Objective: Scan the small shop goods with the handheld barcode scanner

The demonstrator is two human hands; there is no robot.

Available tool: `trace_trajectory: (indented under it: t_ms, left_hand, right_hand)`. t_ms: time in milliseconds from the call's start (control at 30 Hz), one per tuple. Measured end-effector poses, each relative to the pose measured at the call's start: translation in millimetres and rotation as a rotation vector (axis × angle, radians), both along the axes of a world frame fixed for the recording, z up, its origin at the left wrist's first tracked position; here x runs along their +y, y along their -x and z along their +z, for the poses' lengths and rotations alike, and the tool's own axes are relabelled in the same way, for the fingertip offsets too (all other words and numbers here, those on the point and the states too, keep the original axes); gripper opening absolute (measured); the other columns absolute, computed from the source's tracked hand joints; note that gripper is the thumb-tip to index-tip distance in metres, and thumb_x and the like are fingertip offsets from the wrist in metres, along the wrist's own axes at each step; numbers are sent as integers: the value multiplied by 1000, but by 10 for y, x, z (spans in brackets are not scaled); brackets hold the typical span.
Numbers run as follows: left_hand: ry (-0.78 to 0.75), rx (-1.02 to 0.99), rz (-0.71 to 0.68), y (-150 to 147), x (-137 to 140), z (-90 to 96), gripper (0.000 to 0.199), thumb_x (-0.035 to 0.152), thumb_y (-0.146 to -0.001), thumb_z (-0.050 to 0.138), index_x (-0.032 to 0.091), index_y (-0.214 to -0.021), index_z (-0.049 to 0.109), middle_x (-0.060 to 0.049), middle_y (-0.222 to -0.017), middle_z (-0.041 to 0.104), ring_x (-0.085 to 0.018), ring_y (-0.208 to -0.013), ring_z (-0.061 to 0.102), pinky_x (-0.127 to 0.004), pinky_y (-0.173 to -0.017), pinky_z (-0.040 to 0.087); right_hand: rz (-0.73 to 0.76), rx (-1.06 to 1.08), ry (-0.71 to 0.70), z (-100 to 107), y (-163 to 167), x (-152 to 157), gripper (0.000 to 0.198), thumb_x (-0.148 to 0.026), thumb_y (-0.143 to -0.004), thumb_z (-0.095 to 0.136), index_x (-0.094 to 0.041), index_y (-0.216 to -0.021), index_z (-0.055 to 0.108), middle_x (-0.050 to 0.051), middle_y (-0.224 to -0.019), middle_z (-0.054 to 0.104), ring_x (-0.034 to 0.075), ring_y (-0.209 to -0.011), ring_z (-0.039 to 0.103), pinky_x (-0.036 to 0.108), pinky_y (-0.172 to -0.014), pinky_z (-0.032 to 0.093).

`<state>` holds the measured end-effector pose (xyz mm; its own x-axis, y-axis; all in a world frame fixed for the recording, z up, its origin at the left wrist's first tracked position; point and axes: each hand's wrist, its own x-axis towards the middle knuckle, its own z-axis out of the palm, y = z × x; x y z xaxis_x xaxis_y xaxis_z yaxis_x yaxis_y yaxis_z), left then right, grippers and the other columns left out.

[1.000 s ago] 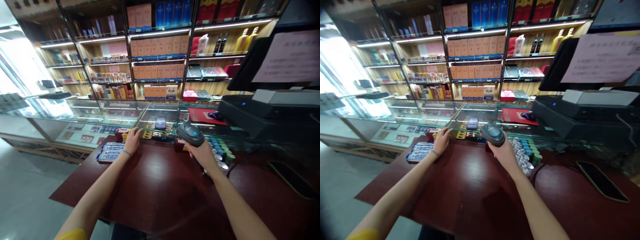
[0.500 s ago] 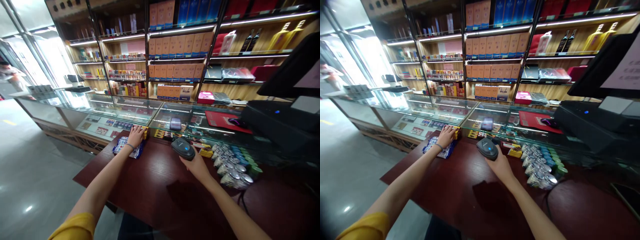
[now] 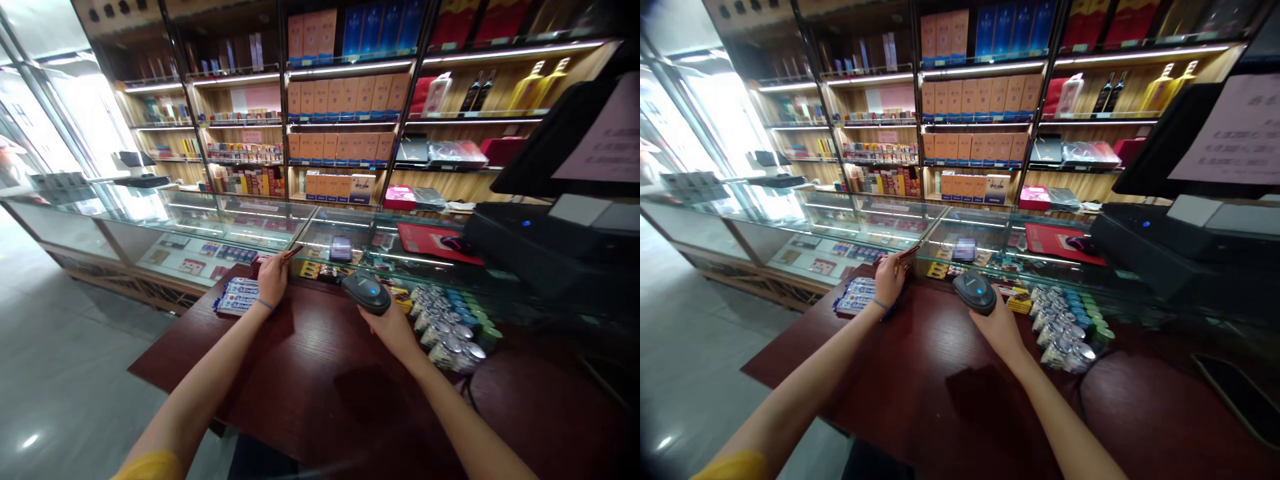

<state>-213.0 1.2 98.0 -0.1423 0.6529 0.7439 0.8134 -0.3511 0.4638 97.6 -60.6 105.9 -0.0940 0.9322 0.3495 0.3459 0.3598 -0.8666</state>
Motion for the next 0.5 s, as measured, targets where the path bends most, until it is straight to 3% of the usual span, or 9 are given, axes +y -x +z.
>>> trace_trajectory:
  t_ms: [133,300,400,500]
  left_hand:
    - [67,-499,-84,-577,6,-168,23,31,-96,55,21,-117,53,-7,-100,69,-22,-95,69,-36,-89,55]
    - [205,-1226,-404,-1107,-15,-535,29,33,-92,62,24,-114,46,-6,-113,66,-17,-97,69,-36,-83,61]
    - [261,-1433,-456,-1212,-48,-728,30,33,-89,67,24,-108,46,-4,-111,66,-13,-92,69,-40,-88,62]
    - [285,-1483,-431,-1201,-54,-830,27,31,-90,67,25,-107,46,-3,-111,66,-12,-92,69,-41,-90,61]
  right_hand:
    - [-35,7,-27,3,-51,19,42,-43,-81,70,-21,-115,58,1,-76,68,16,-51,58,26,-49,46]
    - [-75,-14,-30,56,-105,8,43,-46,-82,69,-22,-115,54,0,-71,68,18,-50,59,27,-49,46]
    - [-73,-47,-15,85,-113,2,41,-44,-81,69,-24,-114,53,0,-74,69,19,-53,62,28,-50,46]
    - [-64,-107,21,58,-95,10,40,-40,-79,70,-27,-114,55,1,-79,71,20,-54,63,29,-50,45]
